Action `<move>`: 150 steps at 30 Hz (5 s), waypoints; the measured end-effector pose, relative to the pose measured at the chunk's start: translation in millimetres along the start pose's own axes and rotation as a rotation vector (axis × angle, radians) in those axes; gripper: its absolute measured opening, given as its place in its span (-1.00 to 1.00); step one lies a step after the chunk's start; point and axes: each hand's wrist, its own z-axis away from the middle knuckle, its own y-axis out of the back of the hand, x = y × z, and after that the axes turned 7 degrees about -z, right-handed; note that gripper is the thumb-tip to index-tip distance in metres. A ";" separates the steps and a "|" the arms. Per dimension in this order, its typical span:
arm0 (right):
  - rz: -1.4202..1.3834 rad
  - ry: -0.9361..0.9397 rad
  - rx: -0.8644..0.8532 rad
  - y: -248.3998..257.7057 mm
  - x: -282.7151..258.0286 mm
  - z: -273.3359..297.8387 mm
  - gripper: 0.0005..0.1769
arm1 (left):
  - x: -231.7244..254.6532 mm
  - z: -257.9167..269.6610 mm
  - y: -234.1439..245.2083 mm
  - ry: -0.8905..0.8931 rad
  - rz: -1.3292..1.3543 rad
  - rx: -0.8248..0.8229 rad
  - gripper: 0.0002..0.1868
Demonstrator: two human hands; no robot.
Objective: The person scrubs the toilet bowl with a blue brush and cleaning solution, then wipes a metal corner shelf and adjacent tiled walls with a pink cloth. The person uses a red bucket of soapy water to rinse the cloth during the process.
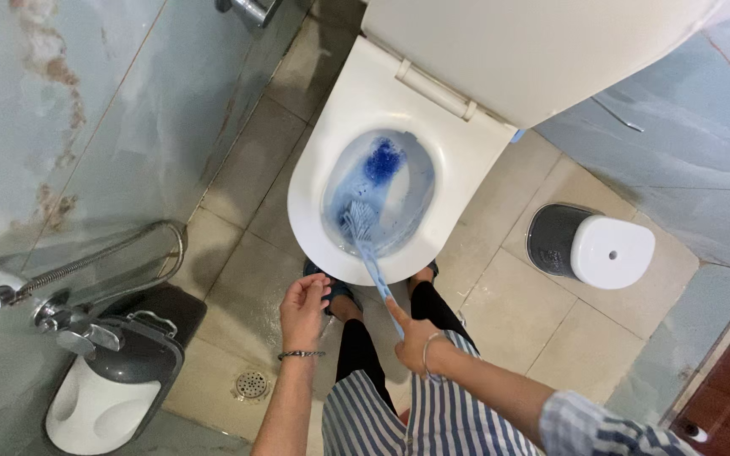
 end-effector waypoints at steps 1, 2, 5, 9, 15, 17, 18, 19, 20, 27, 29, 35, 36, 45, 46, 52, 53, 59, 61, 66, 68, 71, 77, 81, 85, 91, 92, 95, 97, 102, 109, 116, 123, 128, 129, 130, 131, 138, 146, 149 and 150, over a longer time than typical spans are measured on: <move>-0.049 0.004 -0.021 2.6 -1.7 14.8 0.04 | 2.8 0.7 -0.7 -0.018 0.032 -0.007 -0.79; -0.098 0.009 -0.043 5.1 -3.0 23.2 0.03 | 3.9 -1.0 -0.7 -0.036 0.063 -0.013 -0.79; -0.236 0.063 -0.048 3.9 9.0 19.1 0.05 | -4.6 -8.5 1.7 -0.052 0.099 -0.023 -0.80; -0.215 0.045 0.132 11.8 14.0 -100.6 0.00 | -25.7 -19.9 3.3 -0.013 0.041 -0.028 -0.80; 0.041 0.072 0.238 51.5 16.1 -258.4 0.13 | -57.2 -42.6 -1.0 -0.043 0.105 -0.043 -0.80; 0.089 0.041 0.256 81.5 14.2 -281.5 0.14 | -57.7 -46.7 -0.9 -0.002 0.085 -0.041 -0.80; 0.108 0.026 0.264 95.4 12.0 -290.8 0.15 | -55.2 -50.5 -1.2 0.016 0.074 -0.039 -0.80; 0.129 0.000 0.267 103.4 15.5 -296.3 0.16 | -53.9 -51.1 -1.0 0.014 0.095 -0.035 -0.80; 0.139 -0.022 0.270 107.1 19.9 -301.0 0.16 | -51.6 -52.5 -1.0 0.012 0.115 -0.032 -0.80; 0.432 -0.123 0.282 98.2 26.6 -365.8 0.21 | -30.1 -66.2 5.0 0.084 0.055 0.008 -0.80; 0.530 -0.083 0.161 115.3 11.7 -371.8 0.22 | -24.7 -67.1 8.1 0.040 0.028 0.001 -0.80; -0.995 0.088 0.189 67.1 -15.2 -268.6 0.13 | -1.2 -59.4 7.4 0.043 0.025 0.006 -0.79; -1.270 0.141 0.136 59.9 -17.3 -253.5 0.06 | 1.8 -58.4 6.5 0.064 0.018 0.007 -0.79; -2.958 0.550 -0.554 90.0 -32.5 -206.6 -0.90 | 35.0 -37.4 21.5 0.040 0.023 0.009 -0.78; -2.934 0.589 -0.742 100.9 -27.3 -217.8 -0.92 | 36.8 -37.7 22.4 0.039 0.003 0.013 -0.78; -2.720 0.561 -0.792 142.3 1.6 -318.4 -0.90 | 22.1 -54.6 25.8 0.017 0.038 0.020 -0.80; -2.683 0.524 -0.737 142.7 4.9 -326.4 -0.89 | 18.7 -55.9 24.2 0.023 0.037 0.023 -0.80; -1.666 0.141 -0.016 137.0 -11.6 -314.7 -0.63 | 15.9 -52.7 8.1 0.099 -0.077 0.025 -0.80; -1.458 0.137 -0.023 149.1 -9.9 -301.3 -0.67 | 15.6 -48.8 4.1 0.110 -0.087 0.008 -0.79; -0.576 0.006 0.258 169.0 24.7 -274.6 -0.49 | 5.0 -48.0 -2.7 0.074 -0.018 -0.017 -0.79; 0.161 -0.102 0.507 162.2 37.4 -260.9 -0.41 | 4.1 -48.7 -3.8 0.058 -0.024 -0.021 -0.79; 0.065 0.065 0.562 165.1 50.0 -226.9 -0.38 | 1.3 -42.9 -0.8 0.052 -0.031 -0.027 -0.80; -0.816 0.110 0.444 213.9 43.9 -116.9 -0.41 | 8.9 -41.2 10.4 0.022 0.047 -0.016 -0.80; -0.993 0.109 0.364 198.3 23.6 -84.9 -0.42 | 15.2 -42.1 15.6 0.022 0.053 -0.008 -0.79; -1.037 0.134 0.273 162.6 -10.0 -139.5 -0.28 | 12.0 -45.9 11.8 0.037 0.044 -0.012 -0.79; -0.422 0.081 0.427 153.9 1.2 -242.8 -0.20 | 6.4 -49.1 -1.7 -0.007 -0.015 -0.043 -0.79; -0.246 0.123 0.482 157.6 7.2 -259.6 -0.21 | 5.5 -50.0 -4.6 -0.001 -0.017 -0.044 -0.79; 0.149 0.135 0.493 173.8 11.4 -298.6 -0.31 | -1.1 -51.8 -2.5 0.019 -0.033 -0.040 -0.79; 0.323 0.168 0.476 213.2 5.2 -308.9 -0.41 | -6.1 -58.5 -2.8 0.007 -0.009 -0.051 -0.80; 0.453 0.097 0.375 291.8 -36.5 -326.2 -0.57 | -17.0 -69.0 0.4 -0.008 0.038 -0.052 -0.79; 0.032 0.001 0.442 105.6 -21.6 -294.6 -0.16 | -17.5 -56.5 -14.6 0.038 -0.006 -0.045 -0.78; -0.039 0.335 0.666 12.5 9.0 -195.8 0.08 | -19.8 -47.2 -26.7 0.004 0.091 -0.088 -0.78; -0.964 0.085 0.193 -30.6 -36.8 -82.5 -0.01 | 12.0 -43.6 -17.0 -0.003 0.056 -0.069 -0.79; -1.521 0.484 0.176 71.7 -53.4 -176.8 -0.13 | 11.1 -43.8 2.6 -0.022 0.070 -0.053 -0.79; -1.479 0.462 0.224 66.1 -58.1 -186.7 -0.12 | 9.5 -44.9 4.3 -0.030 0.081 -0.051 -0.79; -1.347 0.406 0.297 51.3 -62.8 -188.3 -0.11 | 6.6 -44.7 5.8 -0.006 0.050 -0.037 -0.79; -1.133 0.358 0.385 32.5 -63.6 -181.0 -0.10 | 2.6 -44.7 5.9 0.017 0.018 -0.030 -0.79; -0.403 0.442 0.395 -59.7 -12.5 -52.0 0.07 | -24.7 -46.6 -3.6 0.018 0.056 -0.066 -0.80; -1.133 0.196 0.304 65.1 -85.7 -100.1 0.00 | 1.3 -38.7 -5.0 -0.026 0.019 -0.048 -0.78; -0.901 0.184 0.342 22.8 -88.3 -94.1 0.02 | 0.7 -35.4 -0.5 -0.015 0.014 -0.039 -0.78; -0.689 0.257 0.384 -4.6 -76.7 -82.7 0.01 | 1.9 -35.0 -2.0 -0.003 0.005 -0.039 -0.78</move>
